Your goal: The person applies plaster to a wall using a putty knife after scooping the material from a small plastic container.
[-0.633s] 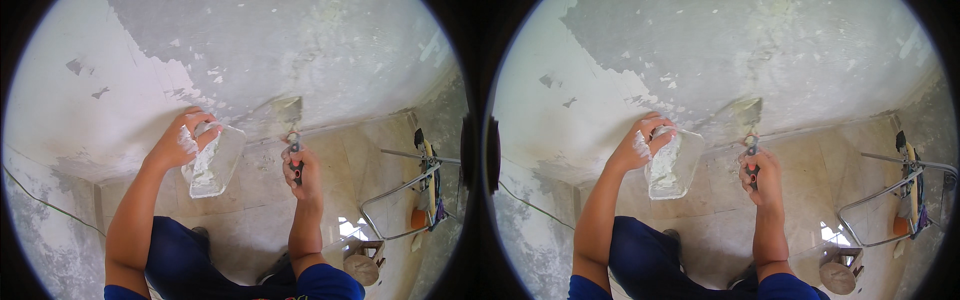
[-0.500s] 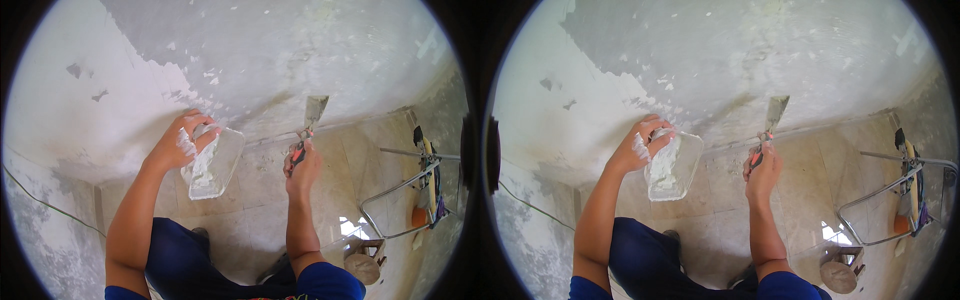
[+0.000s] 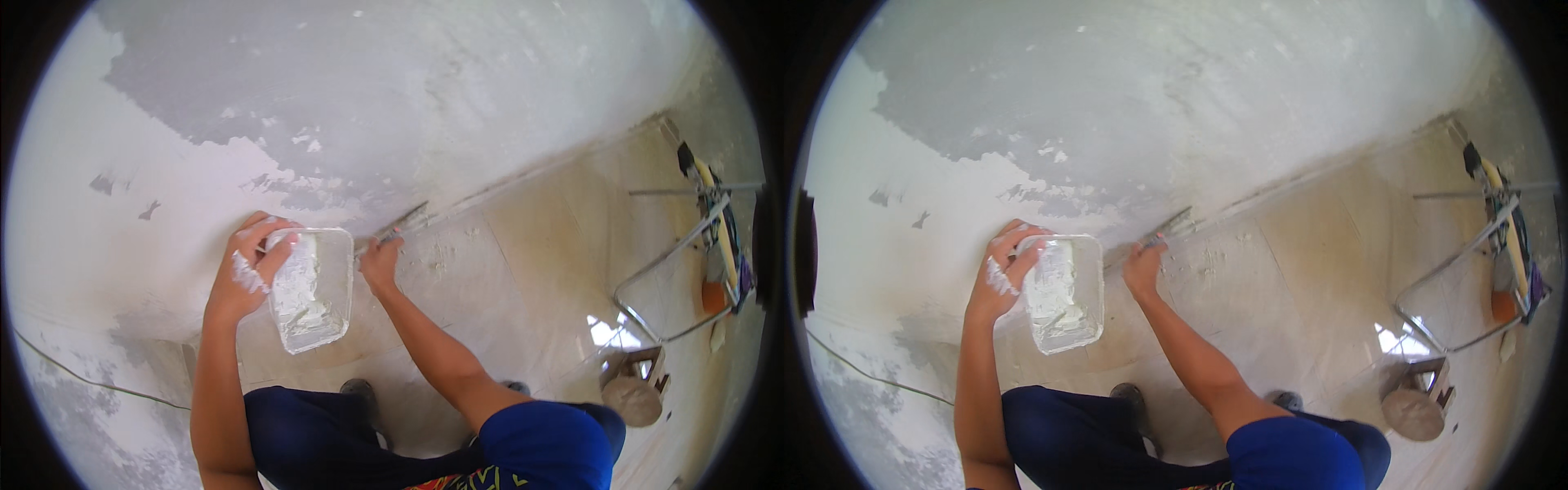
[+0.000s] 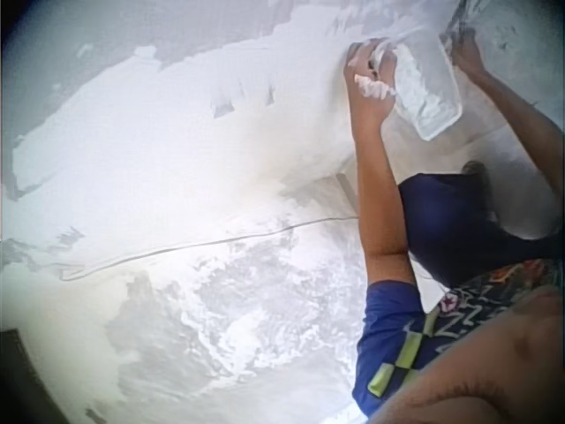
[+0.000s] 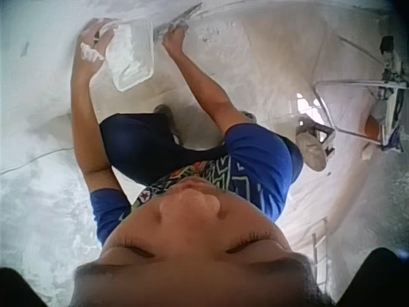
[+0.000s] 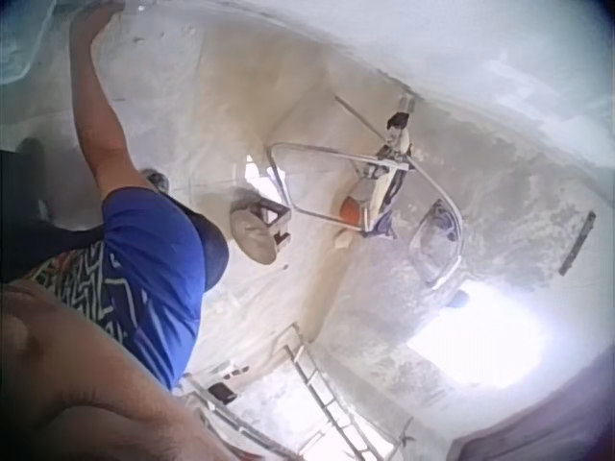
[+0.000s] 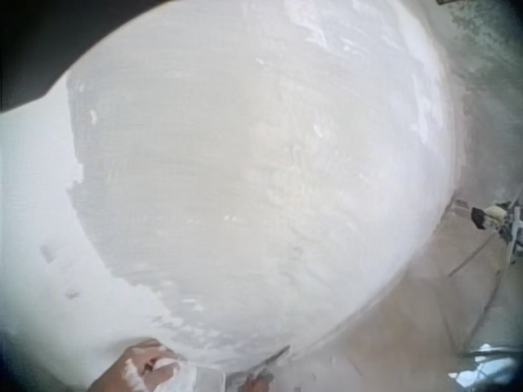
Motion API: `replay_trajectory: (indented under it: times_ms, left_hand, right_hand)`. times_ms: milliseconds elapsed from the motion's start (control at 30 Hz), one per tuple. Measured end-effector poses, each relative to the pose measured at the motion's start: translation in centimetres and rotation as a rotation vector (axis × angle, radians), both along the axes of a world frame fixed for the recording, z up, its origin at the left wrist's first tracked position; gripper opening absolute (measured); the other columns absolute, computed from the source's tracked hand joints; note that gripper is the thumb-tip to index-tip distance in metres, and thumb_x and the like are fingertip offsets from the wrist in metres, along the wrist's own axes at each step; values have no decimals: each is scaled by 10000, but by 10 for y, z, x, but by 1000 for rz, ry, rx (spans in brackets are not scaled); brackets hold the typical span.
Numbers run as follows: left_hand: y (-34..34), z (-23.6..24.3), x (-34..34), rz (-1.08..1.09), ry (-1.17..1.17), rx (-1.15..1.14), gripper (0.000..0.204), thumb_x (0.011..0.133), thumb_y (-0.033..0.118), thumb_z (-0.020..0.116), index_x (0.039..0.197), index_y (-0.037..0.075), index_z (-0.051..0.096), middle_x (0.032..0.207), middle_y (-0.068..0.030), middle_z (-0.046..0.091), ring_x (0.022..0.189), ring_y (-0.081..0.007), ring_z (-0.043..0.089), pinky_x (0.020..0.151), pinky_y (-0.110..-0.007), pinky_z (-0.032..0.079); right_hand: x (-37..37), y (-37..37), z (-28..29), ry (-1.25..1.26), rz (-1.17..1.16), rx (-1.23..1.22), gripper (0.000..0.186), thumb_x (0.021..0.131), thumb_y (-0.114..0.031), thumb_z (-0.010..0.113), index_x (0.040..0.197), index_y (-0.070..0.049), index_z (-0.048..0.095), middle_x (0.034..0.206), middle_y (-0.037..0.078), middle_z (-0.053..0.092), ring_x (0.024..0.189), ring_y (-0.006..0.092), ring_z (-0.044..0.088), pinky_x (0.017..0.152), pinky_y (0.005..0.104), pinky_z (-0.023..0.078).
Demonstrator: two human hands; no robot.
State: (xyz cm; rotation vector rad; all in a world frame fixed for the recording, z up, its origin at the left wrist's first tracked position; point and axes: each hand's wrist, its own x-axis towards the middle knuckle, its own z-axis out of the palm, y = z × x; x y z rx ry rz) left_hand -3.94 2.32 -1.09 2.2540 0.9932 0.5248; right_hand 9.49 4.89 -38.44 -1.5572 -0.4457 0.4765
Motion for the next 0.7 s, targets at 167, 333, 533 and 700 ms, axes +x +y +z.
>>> replay_trajectory:
  times_ms: [167,333,533,700]
  left_hand:
    - [5,-1,-30,5,-76,0,268,995,160,634,1088,-73,729,998,-100,639,893,-186,623,779,-308,498]
    - [19,-18,-22,22,-41,-21,261,998,159,629,1087,-67,725,989,-114,630,940,-206,618,866,-303,471]
    - [16,-30,2,-7,4,-47,285,998,203,671,1130,-40,739,975,-87,617,854,-201,554,784,-323,465]
    - [12,-20,3,-12,45,-40,307,991,228,691,1151,-28,746,983,-73,627,829,-197,545,767,-334,471]
  right_hand:
    - [-22,-33,51,175,354,-16,410,1009,-81,588,1188,100,267,795,204,616,565,272,650,481,405,560]
    - [-39,-100,78,374,571,-29,422,980,-89,582,1253,134,351,766,226,630,497,282,641,435,404,573]
    - [0,-132,70,385,230,-44,287,985,-108,536,1181,86,616,792,178,643,563,299,667,459,418,563]
    - [57,-131,25,-40,67,-186,197,955,-124,589,962,57,668,768,145,639,642,283,661,587,419,565]
